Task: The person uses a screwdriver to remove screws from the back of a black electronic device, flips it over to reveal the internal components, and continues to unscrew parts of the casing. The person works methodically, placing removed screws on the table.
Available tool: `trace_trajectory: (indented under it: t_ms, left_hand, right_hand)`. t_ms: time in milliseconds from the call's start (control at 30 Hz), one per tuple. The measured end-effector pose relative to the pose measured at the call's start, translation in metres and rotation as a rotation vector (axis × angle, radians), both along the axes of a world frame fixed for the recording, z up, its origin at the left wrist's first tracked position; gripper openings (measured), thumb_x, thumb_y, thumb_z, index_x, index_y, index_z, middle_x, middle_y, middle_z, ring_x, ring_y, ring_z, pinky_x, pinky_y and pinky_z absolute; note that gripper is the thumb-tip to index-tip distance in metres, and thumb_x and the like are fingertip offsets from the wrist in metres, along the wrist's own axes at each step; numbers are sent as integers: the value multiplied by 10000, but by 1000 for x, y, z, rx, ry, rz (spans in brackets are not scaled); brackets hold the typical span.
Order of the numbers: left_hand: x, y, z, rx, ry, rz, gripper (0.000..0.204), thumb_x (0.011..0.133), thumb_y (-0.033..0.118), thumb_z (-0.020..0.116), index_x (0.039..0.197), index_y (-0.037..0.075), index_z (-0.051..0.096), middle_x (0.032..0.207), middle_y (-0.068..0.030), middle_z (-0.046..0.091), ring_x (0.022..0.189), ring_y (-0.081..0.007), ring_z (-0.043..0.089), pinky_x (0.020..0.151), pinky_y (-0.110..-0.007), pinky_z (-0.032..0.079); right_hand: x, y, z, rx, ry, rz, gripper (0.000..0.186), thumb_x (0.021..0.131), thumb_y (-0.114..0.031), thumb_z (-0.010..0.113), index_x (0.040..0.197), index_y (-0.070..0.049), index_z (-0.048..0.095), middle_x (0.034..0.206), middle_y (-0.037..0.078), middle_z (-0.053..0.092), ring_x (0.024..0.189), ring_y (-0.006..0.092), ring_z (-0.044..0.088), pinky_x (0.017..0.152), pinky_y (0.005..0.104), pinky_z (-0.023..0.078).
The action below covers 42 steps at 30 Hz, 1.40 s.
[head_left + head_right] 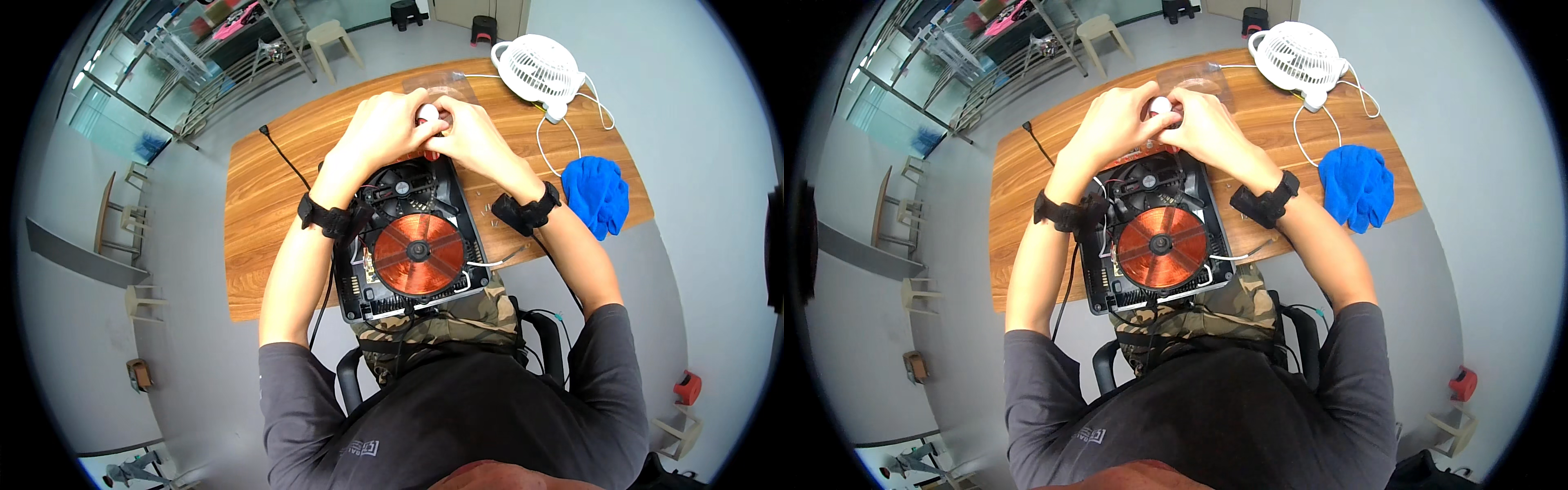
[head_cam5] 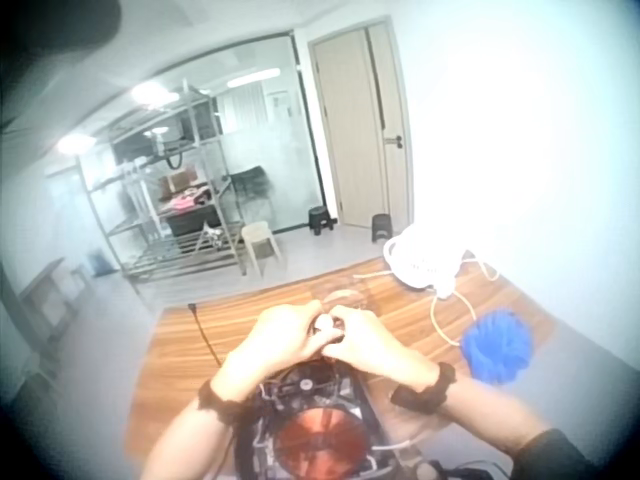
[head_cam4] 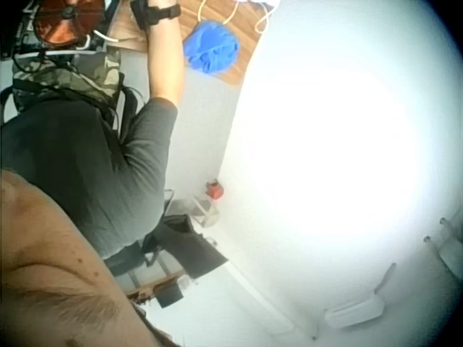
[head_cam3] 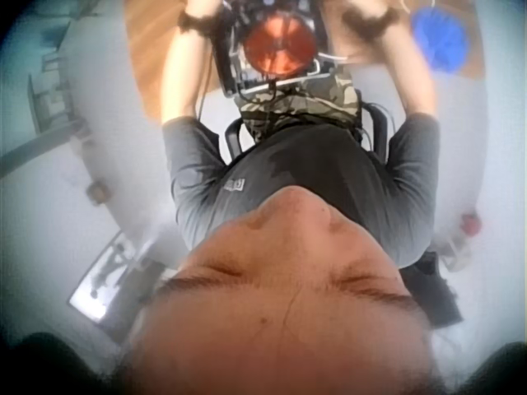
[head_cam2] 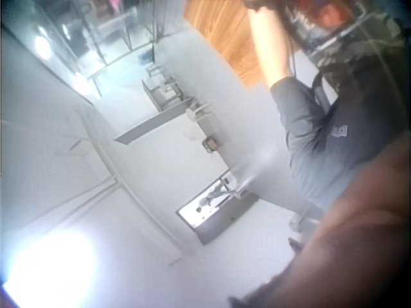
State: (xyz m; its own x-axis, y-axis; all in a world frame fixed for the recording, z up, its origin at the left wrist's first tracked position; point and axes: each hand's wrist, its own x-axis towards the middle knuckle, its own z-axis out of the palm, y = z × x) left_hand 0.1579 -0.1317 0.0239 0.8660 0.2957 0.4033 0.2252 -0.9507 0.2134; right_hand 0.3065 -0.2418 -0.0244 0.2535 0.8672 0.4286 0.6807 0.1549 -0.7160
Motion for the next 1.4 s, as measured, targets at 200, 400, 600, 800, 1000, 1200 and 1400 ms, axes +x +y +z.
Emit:
trace_trajectory:
  t_ms: [200, 400, 600, 800, 1000, 1200, 1400]
  left_hand:
    - [4, -4, 2, 10, 23, 77, 414, 920, 462, 723, 996, 56, 696, 783, -161, 728, 772, -383, 714, 711, -464, 558]
    - [-7, 2, -5, -13, -115, -62, 414, 926, 468, 723, 1030, 67, 717, 800, -130, 736, 799, -361, 719, 732, -440, 558]
    - [-4, 2, -2, -31, 27, 91, 459, 923, 516, 728, 947, 58, 719, 766, -163, 723, 772, -384, 716, 714, -465, 560]
    - [7, -8, -3, -2, 54, 182, 528, 927, 581, 687, 1021, 63, 718, 789, -204, 733, 800, -406, 731, 743, -499, 578]
    - [-5, -10, 3, -75, 40, 54, 418, 932, 469, 715, 1016, 60, 697, 807, -190, 735, 807, -397, 729, 726, -482, 564]
    - [-13, -1, 4, -121, 71, 12, 432, 907, 469, 730, 1028, 55, 703, 811, -187, 732, 799, -400, 722, 727, -474, 559]
    - [1, 2, 3, -33, 80, 92, 548, 895, 588, 718, 898, 41, 734, 757, -198, 717, 758, -404, 718, 705, -493, 564]
  right_hand:
    - [5, 3, -2, -69, 2, -6, 281, 798, -165, 770, 979, 35, 687, 812, 216, 740, 796, 384, 740, 726, 451, 570]
    - [-1, 2, 2, -110, 86, 111, 287, 818, -178, 761, 990, 41, 688, 855, 226, 743, 831, 352, 752, 750, 436, 567]
    - [-3, 2, -10, -5, 105, 19, 372, 789, -208, 812, 1017, 53, 677, 933, 227, 741, 879, 328, 745, 796, 425, 561]
    - [-5, -6, 0, -40, 98, 44, 418, 781, -170, 822, 1087, 64, 660, 983, 221, 751, 906, 309, 755, 801, 395, 578]
    - [1, -6, -8, -52, 177, 68, 463, 806, -147, 796, 1173, 85, 633, 1000, 233, 753, 953, 306, 762, 812, 395, 584]
    - [-6, -7, -11, -161, 78, 53, 487, 812, -164, 798, 1207, 70, 639, 1035, 223, 762, 1003, 297, 759, 857, 403, 585]
    - [-8, -4, -9, 29, 193, 28, 478, 785, -152, 828, 1196, 25, 662, 1016, 219, 759, 942, 313, 766, 834, 382, 589]
